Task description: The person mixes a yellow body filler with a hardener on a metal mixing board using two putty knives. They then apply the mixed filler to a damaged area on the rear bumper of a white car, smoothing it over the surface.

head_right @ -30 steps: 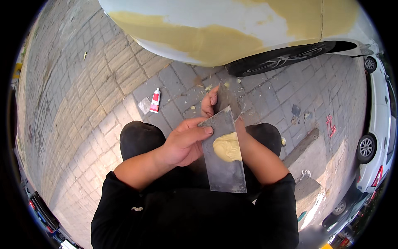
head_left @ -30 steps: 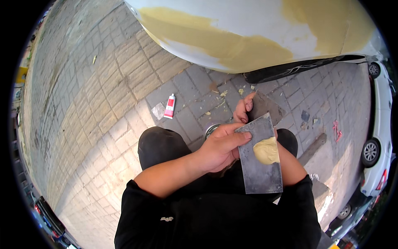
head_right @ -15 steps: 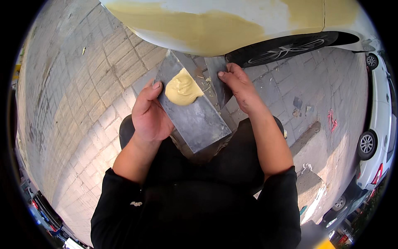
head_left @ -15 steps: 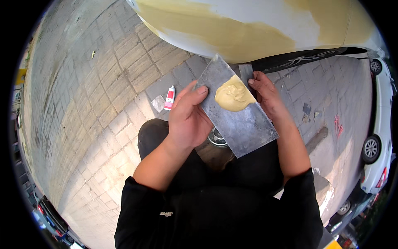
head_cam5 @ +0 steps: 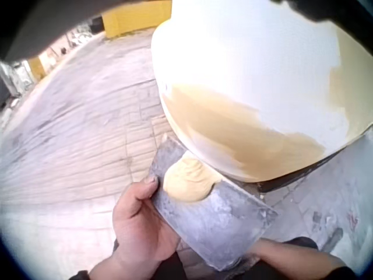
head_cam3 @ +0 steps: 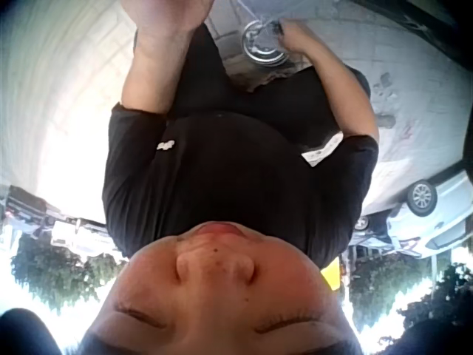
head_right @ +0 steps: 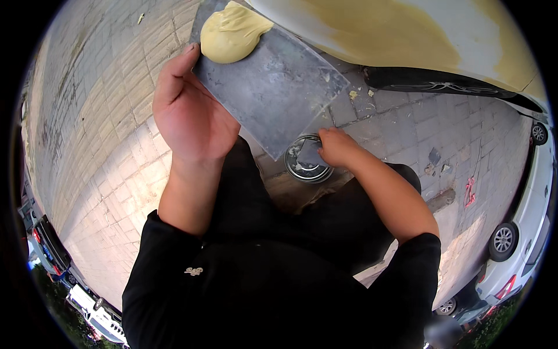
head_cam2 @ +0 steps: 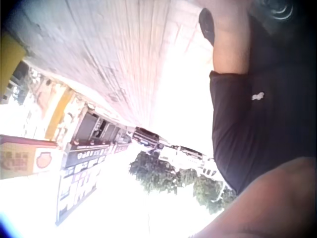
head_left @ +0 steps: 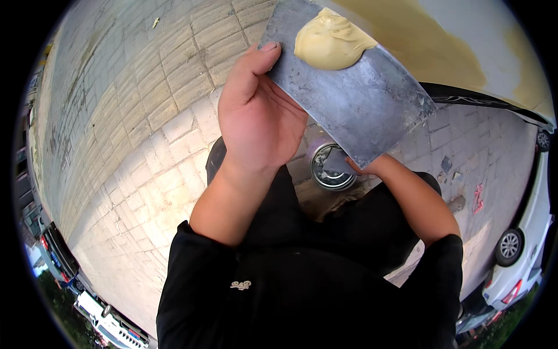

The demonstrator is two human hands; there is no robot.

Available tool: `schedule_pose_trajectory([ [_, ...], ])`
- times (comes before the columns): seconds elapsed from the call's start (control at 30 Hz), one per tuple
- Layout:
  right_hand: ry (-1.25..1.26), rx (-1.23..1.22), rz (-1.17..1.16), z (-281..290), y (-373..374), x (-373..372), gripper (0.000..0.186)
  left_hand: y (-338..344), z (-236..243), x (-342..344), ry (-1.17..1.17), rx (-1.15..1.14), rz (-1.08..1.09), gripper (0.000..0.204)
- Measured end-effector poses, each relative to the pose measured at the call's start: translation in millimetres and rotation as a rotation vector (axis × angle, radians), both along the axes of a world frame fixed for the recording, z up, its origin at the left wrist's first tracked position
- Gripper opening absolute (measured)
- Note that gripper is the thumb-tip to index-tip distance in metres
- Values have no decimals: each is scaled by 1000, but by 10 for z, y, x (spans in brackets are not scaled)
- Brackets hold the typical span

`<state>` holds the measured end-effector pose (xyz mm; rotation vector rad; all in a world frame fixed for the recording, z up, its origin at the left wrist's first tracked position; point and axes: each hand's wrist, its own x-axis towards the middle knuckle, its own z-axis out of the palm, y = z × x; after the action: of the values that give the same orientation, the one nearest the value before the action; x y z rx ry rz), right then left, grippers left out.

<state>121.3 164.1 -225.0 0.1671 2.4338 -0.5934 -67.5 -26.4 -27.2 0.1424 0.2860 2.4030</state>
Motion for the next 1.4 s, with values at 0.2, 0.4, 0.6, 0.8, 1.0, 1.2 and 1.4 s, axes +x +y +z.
schedule_pose_trajectory([
  [0.2,153,-113,-231,617,-67,-487,45,-185,-122,-241,82,-38,-4,40],
  [0.4,330,-128,-305,1266,10,-226,36,-41,-400,-286,111,-57,-261,39],
  [0.6,672,-143,-516,1659,119,526,29,144,-441,1,192,-254,-266,25],
  [0.8,989,322,-1057,1654,658,1933,26,540,-361,437,511,-273,-448,19],
  [1.0,518,948,-1606,1174,643,4592,39,1034,-348,767,642,-204,-840,27],
  [1.2,-220,1150,-2233,1386,256,6305,66,1413,-72,1124,702,-191,-964,32],
  [1.4,-433,1061,-2521,1435,154,7083,86,1710,160,1523,653,-268,-1026,31],
])
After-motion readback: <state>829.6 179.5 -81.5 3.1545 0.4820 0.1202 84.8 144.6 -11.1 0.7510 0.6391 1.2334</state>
